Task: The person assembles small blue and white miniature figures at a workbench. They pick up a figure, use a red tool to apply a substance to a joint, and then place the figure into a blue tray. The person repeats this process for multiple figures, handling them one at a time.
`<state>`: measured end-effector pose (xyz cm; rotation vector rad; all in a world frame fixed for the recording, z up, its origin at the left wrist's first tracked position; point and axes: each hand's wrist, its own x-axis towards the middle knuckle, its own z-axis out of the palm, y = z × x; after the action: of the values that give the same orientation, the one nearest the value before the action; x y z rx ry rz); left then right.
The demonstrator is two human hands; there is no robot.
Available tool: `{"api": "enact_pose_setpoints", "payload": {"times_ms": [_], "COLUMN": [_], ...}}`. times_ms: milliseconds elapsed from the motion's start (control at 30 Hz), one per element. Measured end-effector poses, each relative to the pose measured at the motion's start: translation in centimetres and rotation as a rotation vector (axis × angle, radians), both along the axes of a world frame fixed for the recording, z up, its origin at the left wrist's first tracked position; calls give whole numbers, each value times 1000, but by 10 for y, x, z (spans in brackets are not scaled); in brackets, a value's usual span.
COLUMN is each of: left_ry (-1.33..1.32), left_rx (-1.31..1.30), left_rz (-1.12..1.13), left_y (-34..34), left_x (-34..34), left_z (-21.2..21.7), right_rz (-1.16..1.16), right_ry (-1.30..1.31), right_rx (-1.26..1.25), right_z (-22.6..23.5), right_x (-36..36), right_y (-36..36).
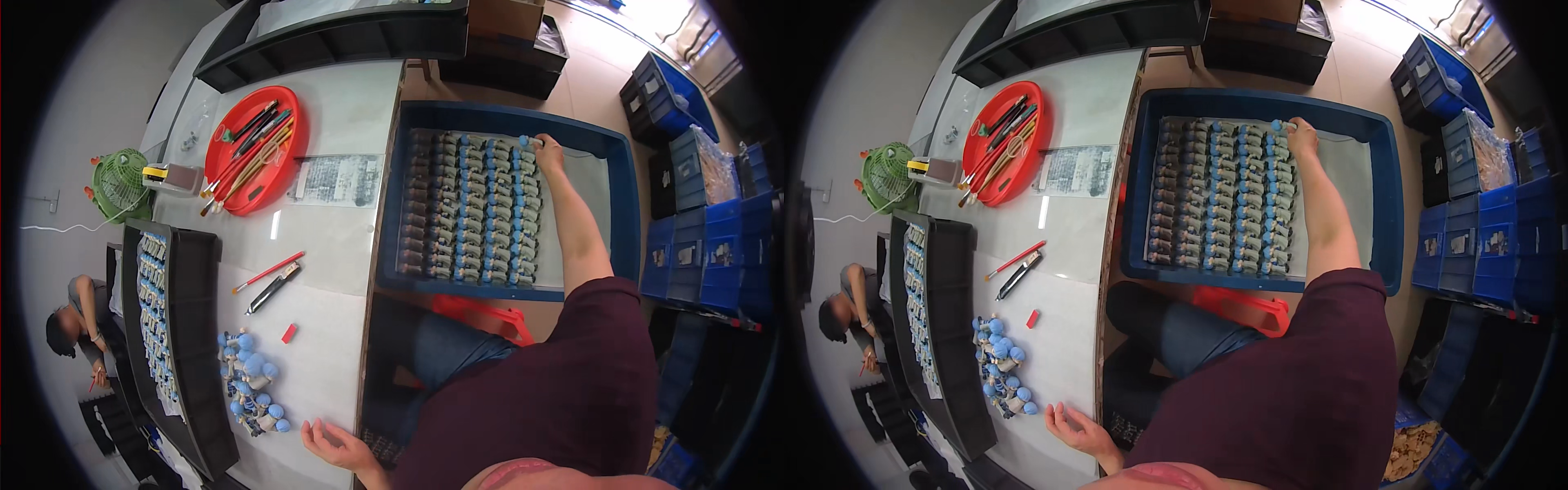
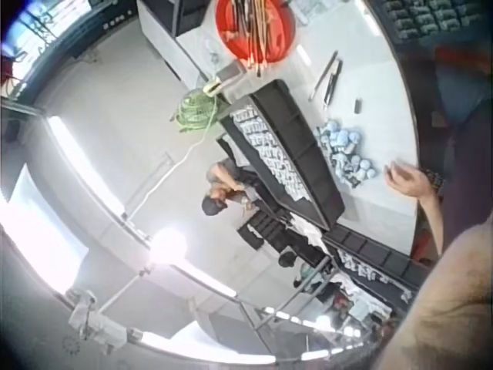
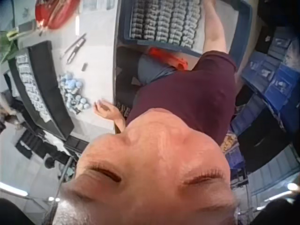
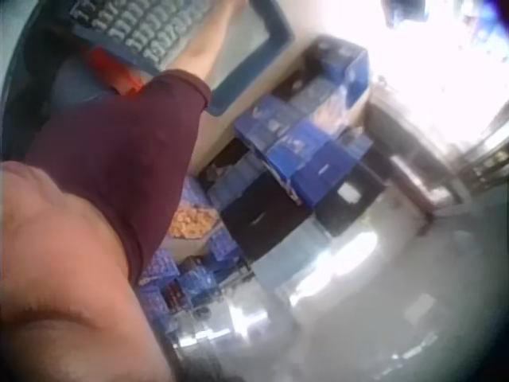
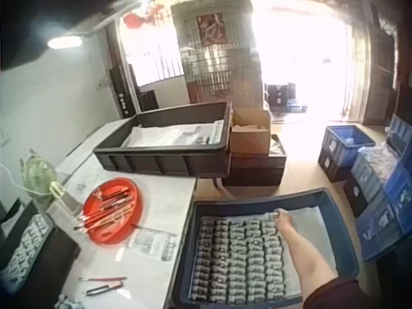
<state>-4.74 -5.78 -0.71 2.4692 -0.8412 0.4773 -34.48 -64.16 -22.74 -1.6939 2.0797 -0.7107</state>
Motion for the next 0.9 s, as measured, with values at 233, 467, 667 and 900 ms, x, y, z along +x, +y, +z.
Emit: {"api": "enact_pose_setpoints", "payload": {"times_ms": [233, 467, 667, 900], "left_ry": [-22, -36, -45, 14], "left_rx": [18, 56, 46, -83], "left_rz": [18, 0, -3, 30], "left_y": [-2, -7, -7, -4], "left_x": [0, 0, 1, 3], "left_z": [-2, -1, -3, 0], "right_rz": [17, 68, -3, 87], "right_ry": [65, -43, -43, -305], "right_rx": [157, -8, 8, -313], "right_z": [-10, -30, -38, -9], "right_x": [9, -1, 3, 9], "right_y": [-13, -20, -22, 25]}}
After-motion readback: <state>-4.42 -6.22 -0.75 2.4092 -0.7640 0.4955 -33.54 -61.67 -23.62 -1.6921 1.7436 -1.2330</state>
